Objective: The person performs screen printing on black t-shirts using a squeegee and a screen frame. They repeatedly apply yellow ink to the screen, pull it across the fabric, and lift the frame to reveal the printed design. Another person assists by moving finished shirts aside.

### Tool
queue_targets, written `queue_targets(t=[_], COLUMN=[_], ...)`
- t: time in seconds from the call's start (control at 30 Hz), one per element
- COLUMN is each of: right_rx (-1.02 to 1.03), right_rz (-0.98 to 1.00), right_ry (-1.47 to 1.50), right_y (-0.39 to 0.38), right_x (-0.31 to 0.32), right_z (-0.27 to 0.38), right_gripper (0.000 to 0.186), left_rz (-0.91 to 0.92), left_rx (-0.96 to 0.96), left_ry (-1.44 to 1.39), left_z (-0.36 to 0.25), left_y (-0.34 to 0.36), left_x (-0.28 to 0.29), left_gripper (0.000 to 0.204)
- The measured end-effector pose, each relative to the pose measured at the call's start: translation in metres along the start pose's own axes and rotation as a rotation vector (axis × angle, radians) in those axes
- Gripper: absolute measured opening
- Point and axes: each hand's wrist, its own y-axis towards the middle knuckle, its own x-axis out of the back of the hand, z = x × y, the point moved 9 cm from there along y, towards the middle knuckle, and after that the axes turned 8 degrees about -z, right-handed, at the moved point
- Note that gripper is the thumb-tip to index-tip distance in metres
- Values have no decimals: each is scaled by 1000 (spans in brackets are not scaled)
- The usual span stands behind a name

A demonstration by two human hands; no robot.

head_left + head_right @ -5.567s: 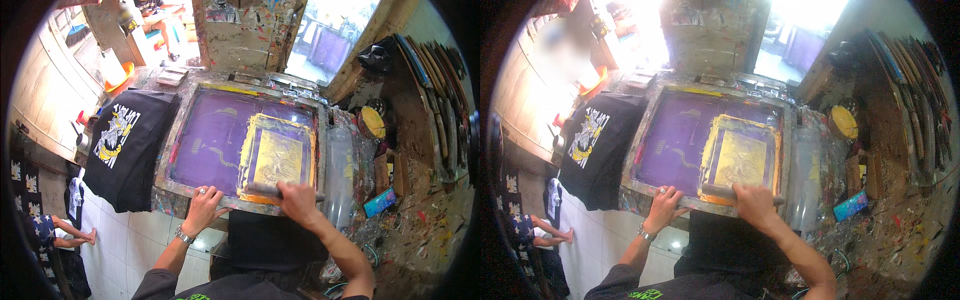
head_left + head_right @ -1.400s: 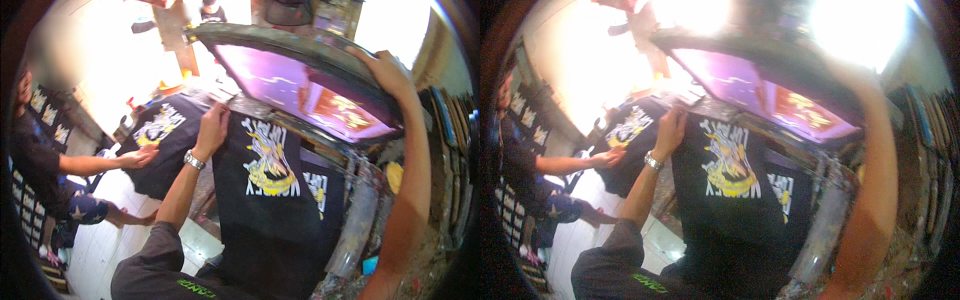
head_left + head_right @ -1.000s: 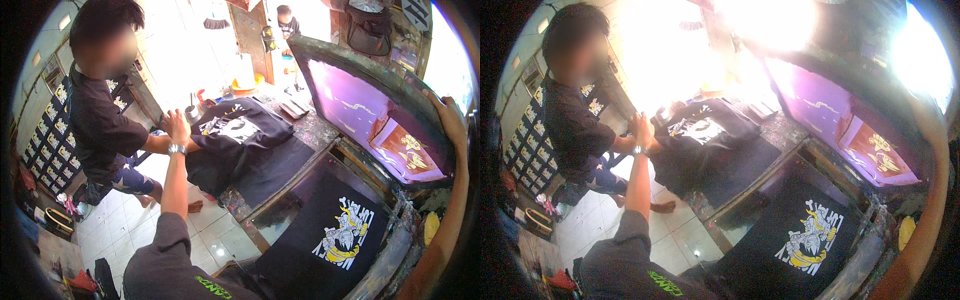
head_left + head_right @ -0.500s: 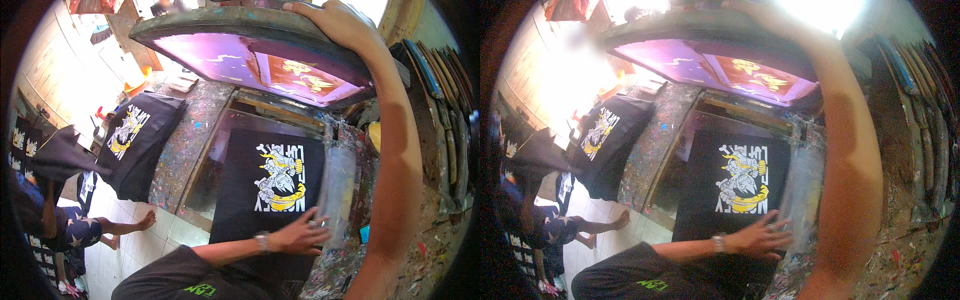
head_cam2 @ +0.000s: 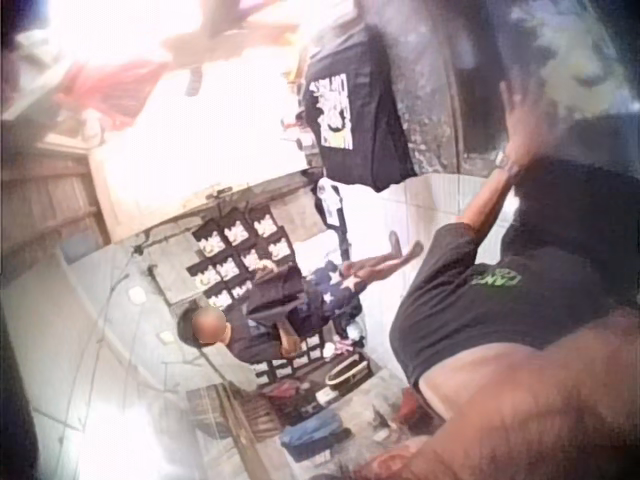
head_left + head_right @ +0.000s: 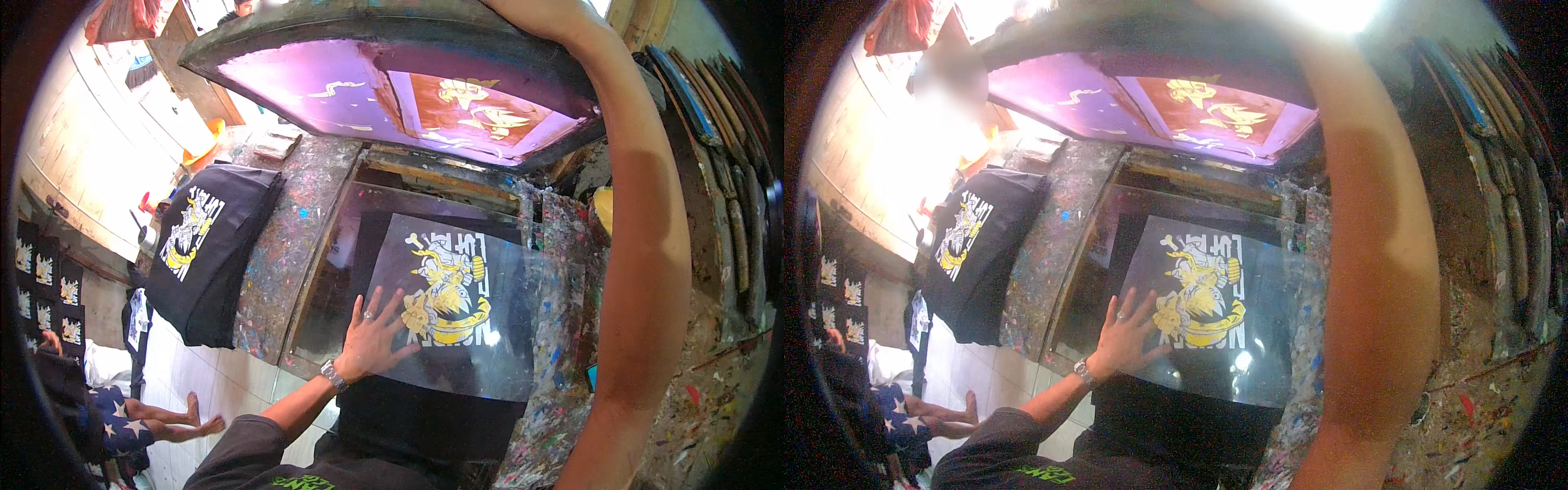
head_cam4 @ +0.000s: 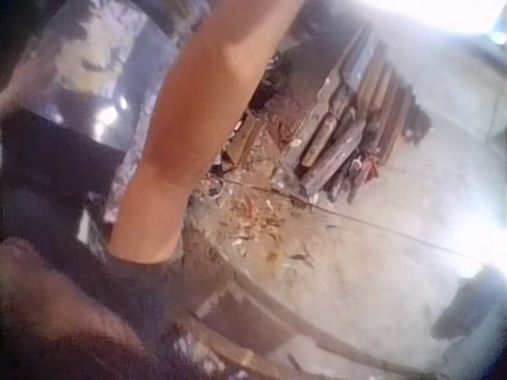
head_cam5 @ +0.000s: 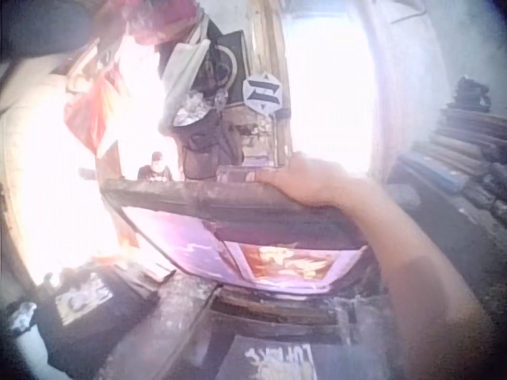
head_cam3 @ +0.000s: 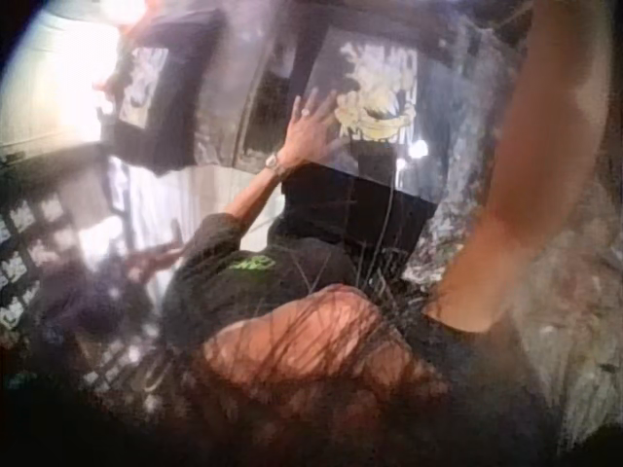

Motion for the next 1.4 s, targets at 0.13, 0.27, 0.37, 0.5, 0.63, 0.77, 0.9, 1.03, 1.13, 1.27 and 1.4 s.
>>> queue_targets(t=[0.13,0.27,0.37,0.5,0.63,0.77,0.9,1.03,1.13,1.27,1.4], right_rx=[52,74,0,-45,-64,-86,-75,-68,-61,18,36], right_rz=[5,26,13,21,-3,-20,-6,-14,-15,-23,-17], right_ry=[-81,-48,-85,-86,-138,-79,-81,-46,-137,-152,-119], right_y=[14,1,2,0,10,-3,-3,-5,-3,5,0], right_x=[-11,-3,-3,-2,-8,1,1,-4,8,-6,-5], right_z=[-2,5,-2,0,-8,-2,-1,4,-5,3,10], right_gripper=[72,74,75,78,80,81,82,80,75,67,64], left_rz=[-34,-32,-29,-48,-18,-19,-4,32,18,26,37], left_rx=[19,16,3,12,-5,-17,-40,-6,-41,-15,-2], left_ry=[-49,23,43,27,27,19,-19,-20,-32,-49,-65], left_z=[7,10,11,14,12,15,17,22,15,20,21], left_y=[-1,-12,-14,-20,-16,-16,-12,-17,-7,-12,-15], left_x=[-4,-5,-1,-2,1,0,3,4,3,6,9], left_gripper=[74,75,76,77,78,78,77,76,76,76,76])
